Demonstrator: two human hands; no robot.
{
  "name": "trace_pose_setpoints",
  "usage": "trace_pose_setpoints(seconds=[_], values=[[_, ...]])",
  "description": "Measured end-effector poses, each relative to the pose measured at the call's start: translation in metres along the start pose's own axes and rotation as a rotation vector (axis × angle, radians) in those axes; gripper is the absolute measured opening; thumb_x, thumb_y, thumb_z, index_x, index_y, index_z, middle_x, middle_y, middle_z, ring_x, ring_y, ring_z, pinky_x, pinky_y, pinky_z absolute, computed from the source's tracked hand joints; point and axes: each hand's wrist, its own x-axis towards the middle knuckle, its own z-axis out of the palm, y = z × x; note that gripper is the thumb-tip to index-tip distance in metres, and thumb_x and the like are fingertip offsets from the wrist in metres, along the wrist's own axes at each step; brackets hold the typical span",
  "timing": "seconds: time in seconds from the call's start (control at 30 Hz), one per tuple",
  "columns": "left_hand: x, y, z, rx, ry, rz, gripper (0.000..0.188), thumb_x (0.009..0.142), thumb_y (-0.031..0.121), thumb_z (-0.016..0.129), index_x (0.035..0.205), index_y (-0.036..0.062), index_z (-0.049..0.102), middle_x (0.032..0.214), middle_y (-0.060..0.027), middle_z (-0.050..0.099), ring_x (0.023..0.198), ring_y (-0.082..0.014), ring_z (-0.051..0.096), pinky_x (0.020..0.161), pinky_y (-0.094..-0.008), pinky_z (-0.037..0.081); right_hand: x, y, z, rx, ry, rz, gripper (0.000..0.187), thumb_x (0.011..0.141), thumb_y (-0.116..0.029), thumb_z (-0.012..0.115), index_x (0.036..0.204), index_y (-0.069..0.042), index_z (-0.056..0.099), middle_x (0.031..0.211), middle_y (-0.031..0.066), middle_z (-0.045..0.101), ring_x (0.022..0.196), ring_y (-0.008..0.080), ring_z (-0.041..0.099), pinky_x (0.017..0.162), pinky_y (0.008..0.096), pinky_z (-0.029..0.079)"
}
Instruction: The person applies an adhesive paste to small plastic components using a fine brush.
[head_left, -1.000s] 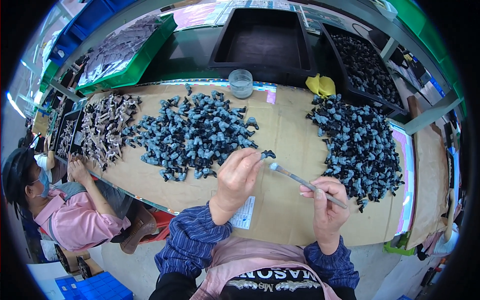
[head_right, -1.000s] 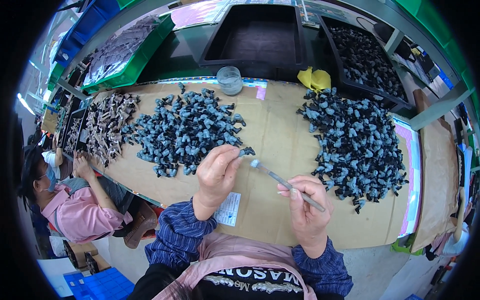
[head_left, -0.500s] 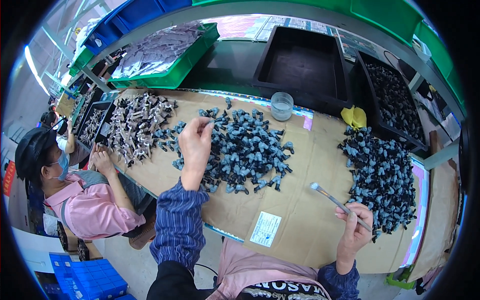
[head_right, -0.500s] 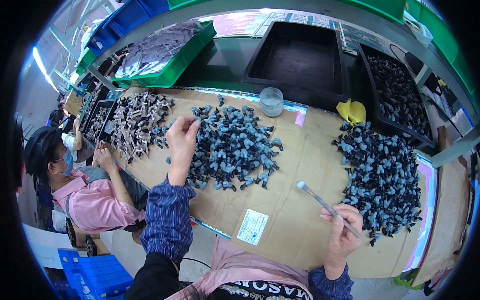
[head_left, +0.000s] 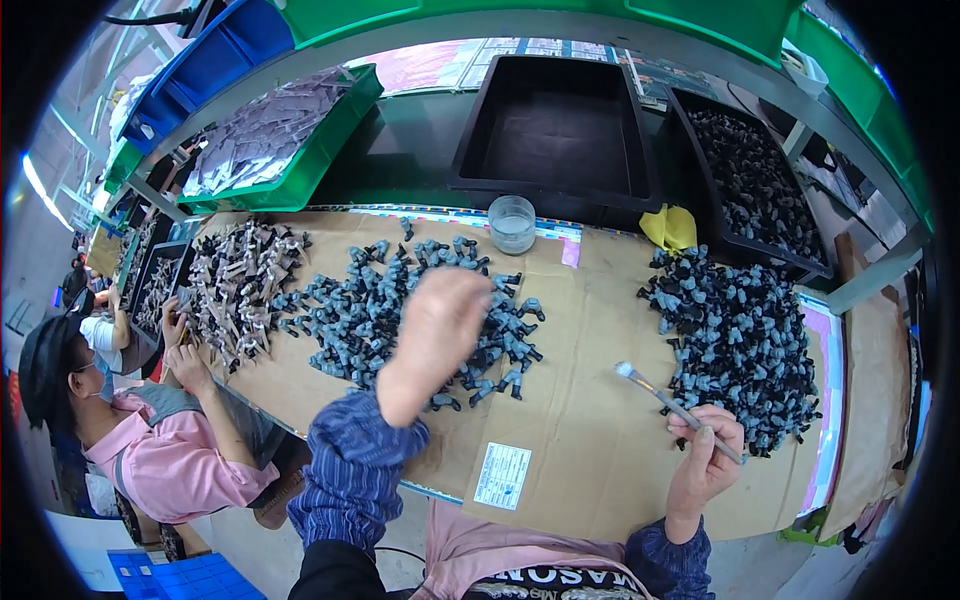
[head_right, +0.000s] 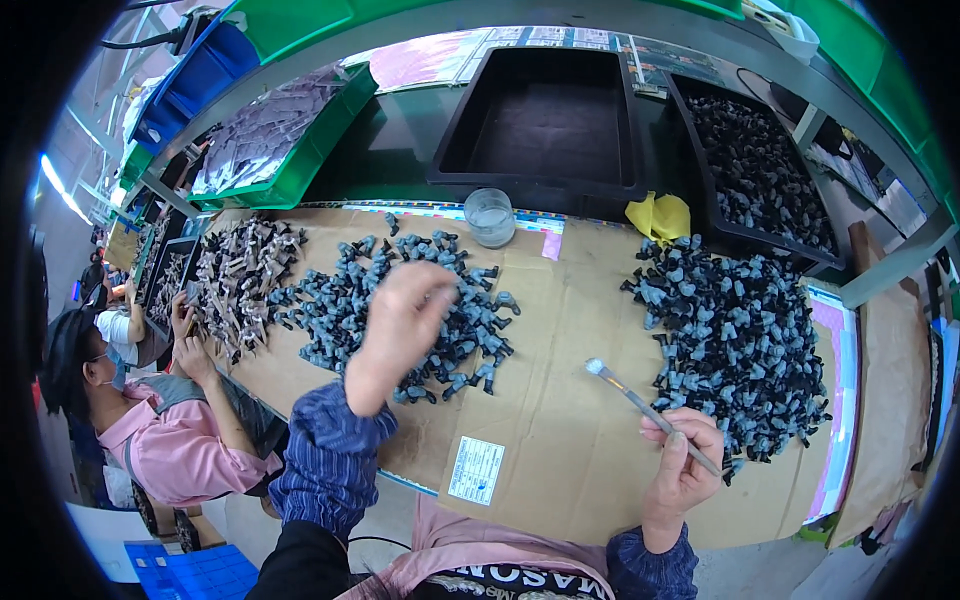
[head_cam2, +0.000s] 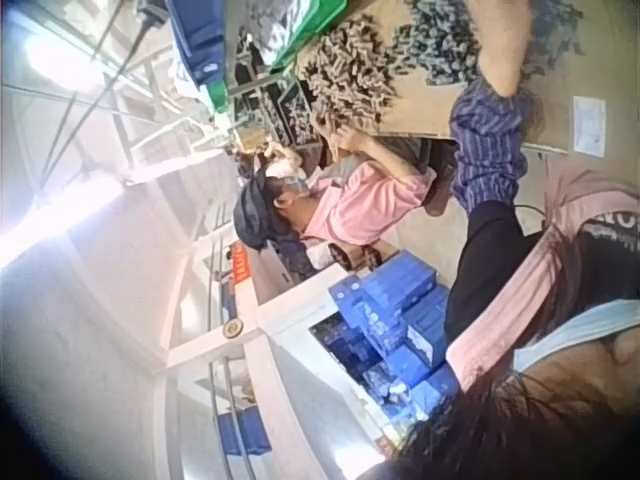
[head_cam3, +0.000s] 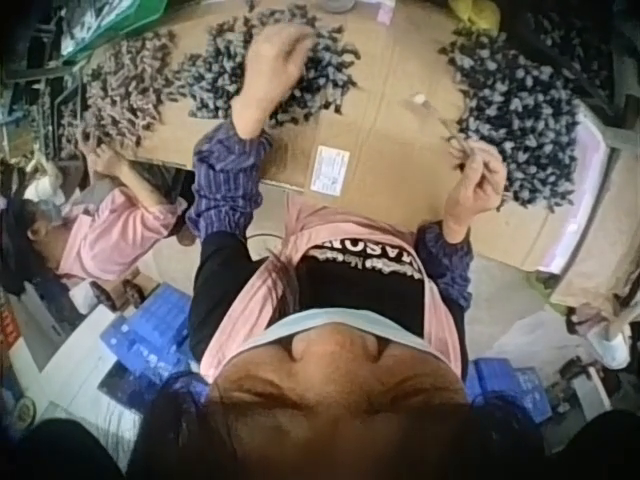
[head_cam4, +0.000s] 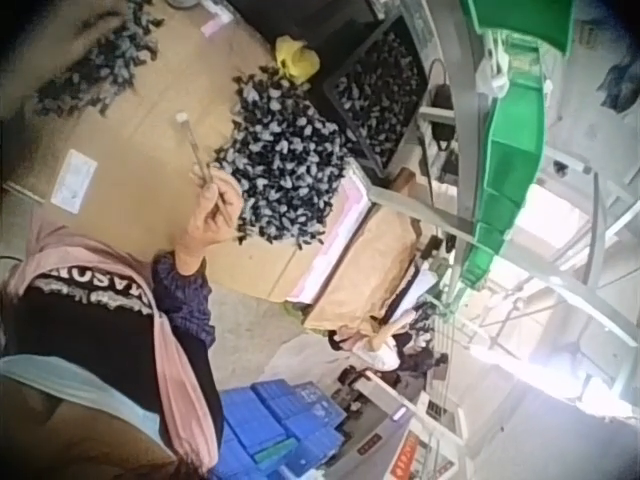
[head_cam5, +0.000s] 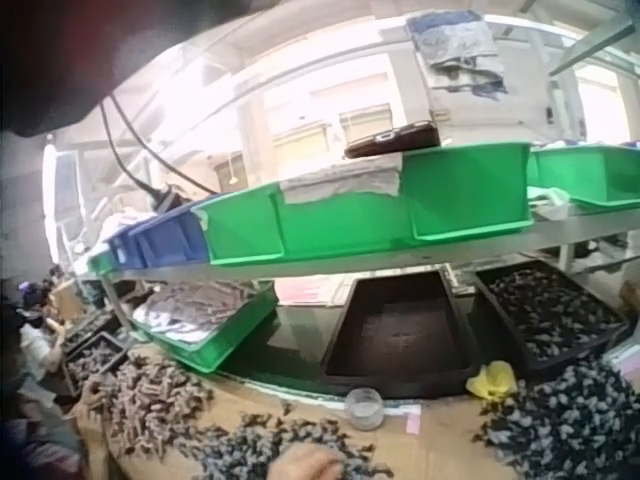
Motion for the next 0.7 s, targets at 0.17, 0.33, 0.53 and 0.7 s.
trace_pose_setpoints(seconds=[0.17,0.33,0.53,0.7], values=[[-0.025,0.062,0.042,0.185,-0.512,0.335,0.030,0.083,0.009,0.067,0.113,0.0019,0.071,0.126,-0.0192,0.064,0.131,-0.0379,0.054,0.117,-0.0570,0.036,0.009,0.011,-0.007,0.062,0.079,0.000,0.014,0.107,-0.007,0.051,0.106,0.006,0.055,0.107,0.0214,0.062,0.083,0.0233,0.071,0.074,0.0323,0.064],[-0.021,0.049,0.048,0.539,-0.511,0.318,0.044,0.086,0.016,0.063,0.126,-0.0013,0.066,0.133,-0.0198,0.062,0.140,-0.0395,0.047,0.121,-0.0616,0.026,0.012,0.019,-0.010,0.076,0.110,0.031,0.014,0.107,-0.007,0.050,0.105,0.006,0.055,0.104,0.0210,0.063,0.082,0.0224,0.071,0.072,0.0303,0.063],[-0.025,0.030,0.025,0.692,-0.561,0.249,0.041,0.088,0.014,0.061,0.126,-0.0034,0.066,0.136,-0.0168,0.061,0.140,-0.0398,0.047,0.121,-0.0630,0.025,0.012,0.028,-0.009,0.131,0.115,0.041,0.012,0.108,-0.005,0.050,0.103,0.004,0.056,0.105,0.0194,0.063,0.082,0.0221,0.072,0.072,0.0286,0.063],[-0.029,0.014,0.010,0.744,-0.564,0.199,0.037,0.089,0.013,0.060,0.123,0.0003,0.069,0.133,-0.0131,0.062,0.139,-0.0369,0.048,0.122,-0.0602,0.026,0.013,0.033,-0.010,0.201,0.133,0.091,0.014,0.107,-0.006,0.049,0.104,0.006,0.056,0.106,0.0209,0.063,0.081,0.0219,0.072,0.073,0.0295,0.063]])
